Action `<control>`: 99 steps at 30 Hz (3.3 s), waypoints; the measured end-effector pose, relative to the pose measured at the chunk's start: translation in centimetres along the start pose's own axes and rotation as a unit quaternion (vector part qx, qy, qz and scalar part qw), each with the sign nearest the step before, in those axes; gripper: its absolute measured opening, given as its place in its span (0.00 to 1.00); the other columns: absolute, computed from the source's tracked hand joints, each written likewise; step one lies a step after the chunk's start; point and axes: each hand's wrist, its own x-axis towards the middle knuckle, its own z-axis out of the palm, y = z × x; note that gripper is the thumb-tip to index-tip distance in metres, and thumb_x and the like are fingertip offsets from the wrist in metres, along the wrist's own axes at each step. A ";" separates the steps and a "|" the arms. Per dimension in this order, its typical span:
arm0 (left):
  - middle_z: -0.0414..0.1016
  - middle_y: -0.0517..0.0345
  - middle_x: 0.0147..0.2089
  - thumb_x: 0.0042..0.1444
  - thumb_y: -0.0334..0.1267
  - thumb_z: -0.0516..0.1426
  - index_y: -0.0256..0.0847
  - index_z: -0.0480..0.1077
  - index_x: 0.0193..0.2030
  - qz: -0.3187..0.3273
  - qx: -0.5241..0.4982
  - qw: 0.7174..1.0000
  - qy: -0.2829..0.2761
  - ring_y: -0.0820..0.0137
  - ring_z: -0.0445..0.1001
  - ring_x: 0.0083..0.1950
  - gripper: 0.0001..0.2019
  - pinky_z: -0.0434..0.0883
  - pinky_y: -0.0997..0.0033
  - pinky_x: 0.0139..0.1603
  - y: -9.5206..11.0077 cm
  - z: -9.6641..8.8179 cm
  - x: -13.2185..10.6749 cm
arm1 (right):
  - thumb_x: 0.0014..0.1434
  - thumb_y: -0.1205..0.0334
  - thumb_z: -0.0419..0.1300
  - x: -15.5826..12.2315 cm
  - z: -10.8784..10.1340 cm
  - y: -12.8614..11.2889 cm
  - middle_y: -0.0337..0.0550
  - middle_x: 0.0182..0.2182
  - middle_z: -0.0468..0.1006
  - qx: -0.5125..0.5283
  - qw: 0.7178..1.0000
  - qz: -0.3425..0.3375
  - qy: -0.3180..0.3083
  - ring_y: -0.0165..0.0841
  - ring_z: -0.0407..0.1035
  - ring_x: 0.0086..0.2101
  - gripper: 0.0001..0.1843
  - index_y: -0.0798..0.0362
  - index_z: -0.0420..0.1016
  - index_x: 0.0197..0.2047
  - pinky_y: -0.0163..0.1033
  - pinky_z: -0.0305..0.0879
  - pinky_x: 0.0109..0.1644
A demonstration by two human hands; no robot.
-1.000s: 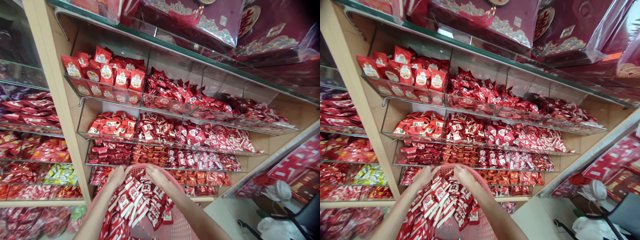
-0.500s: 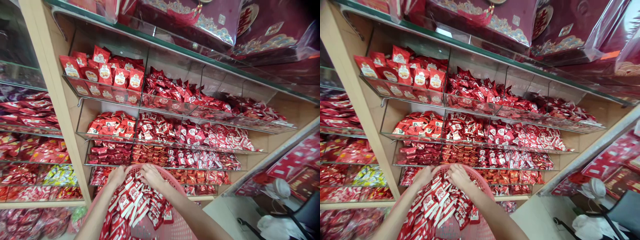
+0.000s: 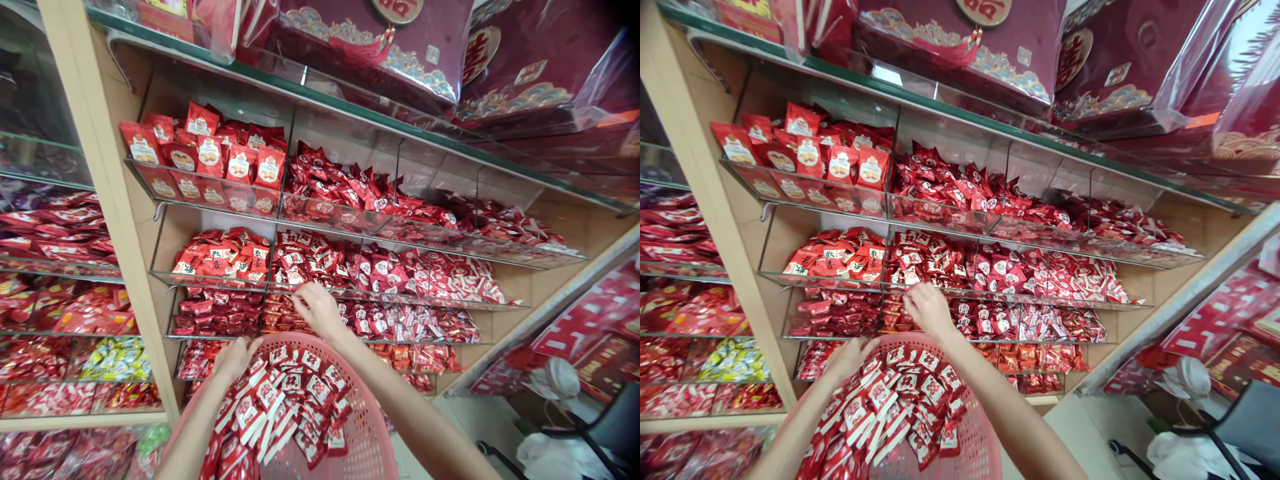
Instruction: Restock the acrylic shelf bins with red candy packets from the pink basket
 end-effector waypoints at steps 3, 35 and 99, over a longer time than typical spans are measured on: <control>0.77 0.44 0.39 0.56 0.60 0.38 0.41 0.70 0.37 0.006 0.003 1.000 0.002 0.50 0.74 0.43 0.29 0.67 0.60 0.38 0.0 0.0 0.0 | 0.62 0.64 0.49 3.0 -2.4 2.0 0.44 0.34 0.72 -0.050 0.997 0.045 0.026 0.33 0.63 0.37 0.09 0.54 0.70 0.36 0.36 0.60 0.42; 0.77 0.44 0.38 0.56 0.59 0.39 0.41 0.71 0.35 0.011 -0.005 1.000 -0.004 0.53 0.75 0.42 0.28 0.67 0.63 0.37 0.0 -0.2 -0.1 | 0.51 0.67 0.53 6.7 -8.8 3.7 0.42 0.26 0.75 0.029 0.974 0.210 0.084 0.32 0.70 0.29 0.07 0.55 0.69 0.24 0.36 0.64 0.38; 0.77 0.44 0.39 0.56 0.61 0.38 0.42 0.70 0.36 0.003 0.004 1.000 -0.001 0.51 0.75 0.43 0.29 0.67 0.60 0.38 -0.1 0.0 -0.1 | 0.63 0.60 0.47 -4.6 0.5 1.2 0.44 0.36 0.72 0.080 0.995 0.054 -0.003 0.32 0.66 0.38 0.12 0.53 0.70 0.40 0.37 0.63 0.43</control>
